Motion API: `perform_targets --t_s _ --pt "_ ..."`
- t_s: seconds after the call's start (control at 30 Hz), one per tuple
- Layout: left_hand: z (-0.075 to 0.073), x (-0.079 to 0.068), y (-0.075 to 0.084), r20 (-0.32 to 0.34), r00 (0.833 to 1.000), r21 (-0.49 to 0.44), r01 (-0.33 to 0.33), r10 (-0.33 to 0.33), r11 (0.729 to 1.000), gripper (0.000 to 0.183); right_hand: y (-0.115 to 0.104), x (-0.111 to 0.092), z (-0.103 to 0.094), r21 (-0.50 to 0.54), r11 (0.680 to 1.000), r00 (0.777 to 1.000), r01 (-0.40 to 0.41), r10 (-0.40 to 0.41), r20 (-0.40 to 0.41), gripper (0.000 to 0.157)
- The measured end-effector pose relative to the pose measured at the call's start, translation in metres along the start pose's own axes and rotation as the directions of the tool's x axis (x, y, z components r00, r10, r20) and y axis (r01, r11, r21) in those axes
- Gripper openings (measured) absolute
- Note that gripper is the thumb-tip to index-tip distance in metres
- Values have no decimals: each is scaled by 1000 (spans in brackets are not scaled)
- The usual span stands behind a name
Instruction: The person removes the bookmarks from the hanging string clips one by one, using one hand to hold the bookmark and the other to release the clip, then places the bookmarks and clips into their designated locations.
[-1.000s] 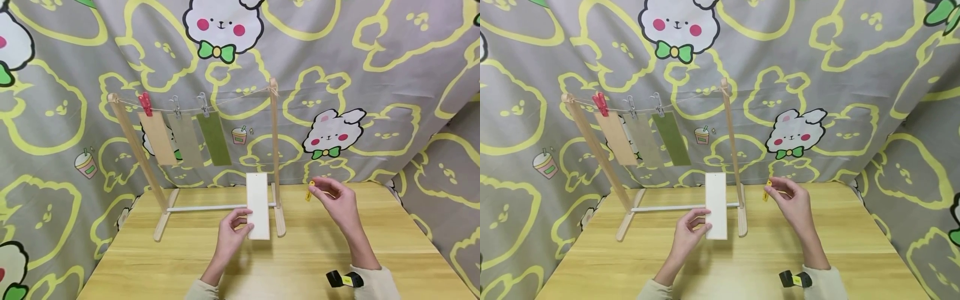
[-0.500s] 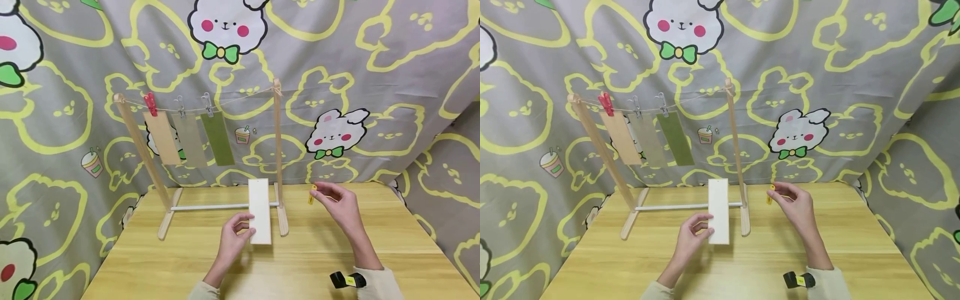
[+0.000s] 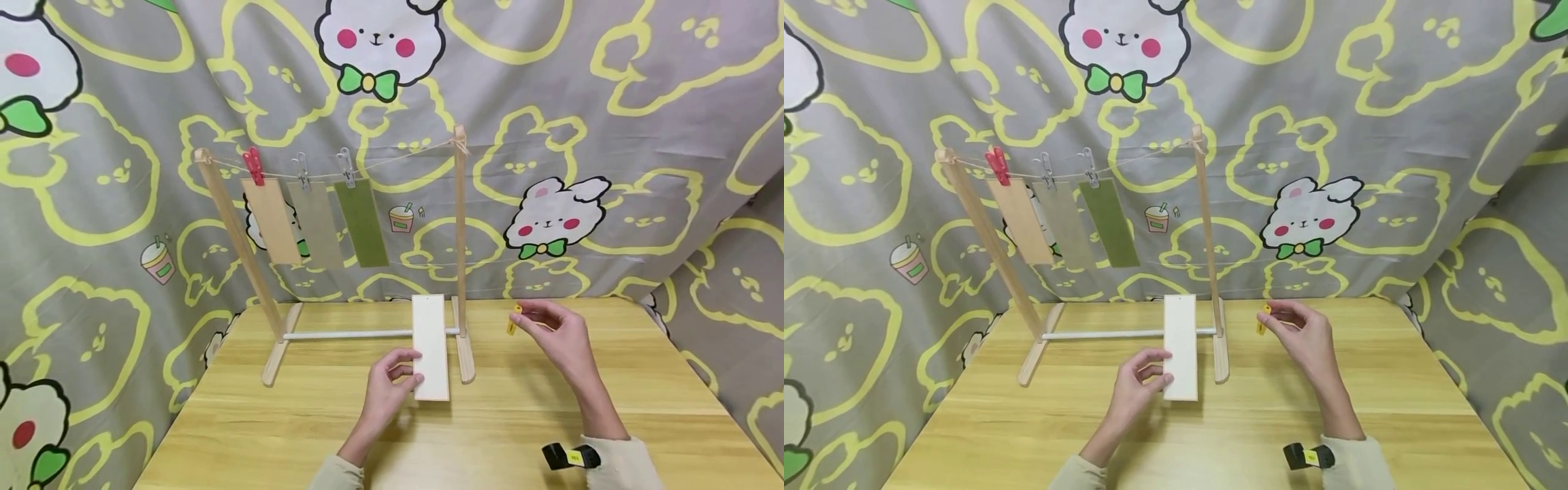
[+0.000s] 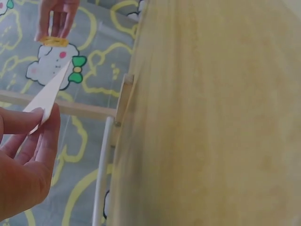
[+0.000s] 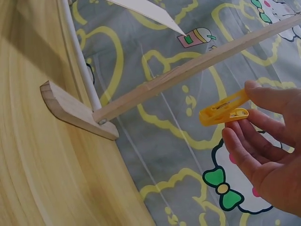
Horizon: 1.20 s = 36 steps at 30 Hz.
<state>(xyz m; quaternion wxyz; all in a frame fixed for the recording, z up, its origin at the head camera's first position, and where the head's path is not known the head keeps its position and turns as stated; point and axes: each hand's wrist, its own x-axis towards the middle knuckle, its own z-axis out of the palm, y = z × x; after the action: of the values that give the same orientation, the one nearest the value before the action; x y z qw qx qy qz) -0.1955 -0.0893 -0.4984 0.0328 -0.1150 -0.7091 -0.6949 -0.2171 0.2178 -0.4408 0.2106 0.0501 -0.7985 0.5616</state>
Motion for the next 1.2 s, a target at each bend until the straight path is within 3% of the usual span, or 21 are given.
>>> perform_targets --t_s 0.43,1.2 --pt "0 -2 -8 18 999 10 36 -36 999 33 14 2 4 -63 998 1000 -30 30 5 35" --pt "5 -3 -7 28 993 -17 116 -116 993 34 29 5 8 -143 981 990 -130 138 41 43"
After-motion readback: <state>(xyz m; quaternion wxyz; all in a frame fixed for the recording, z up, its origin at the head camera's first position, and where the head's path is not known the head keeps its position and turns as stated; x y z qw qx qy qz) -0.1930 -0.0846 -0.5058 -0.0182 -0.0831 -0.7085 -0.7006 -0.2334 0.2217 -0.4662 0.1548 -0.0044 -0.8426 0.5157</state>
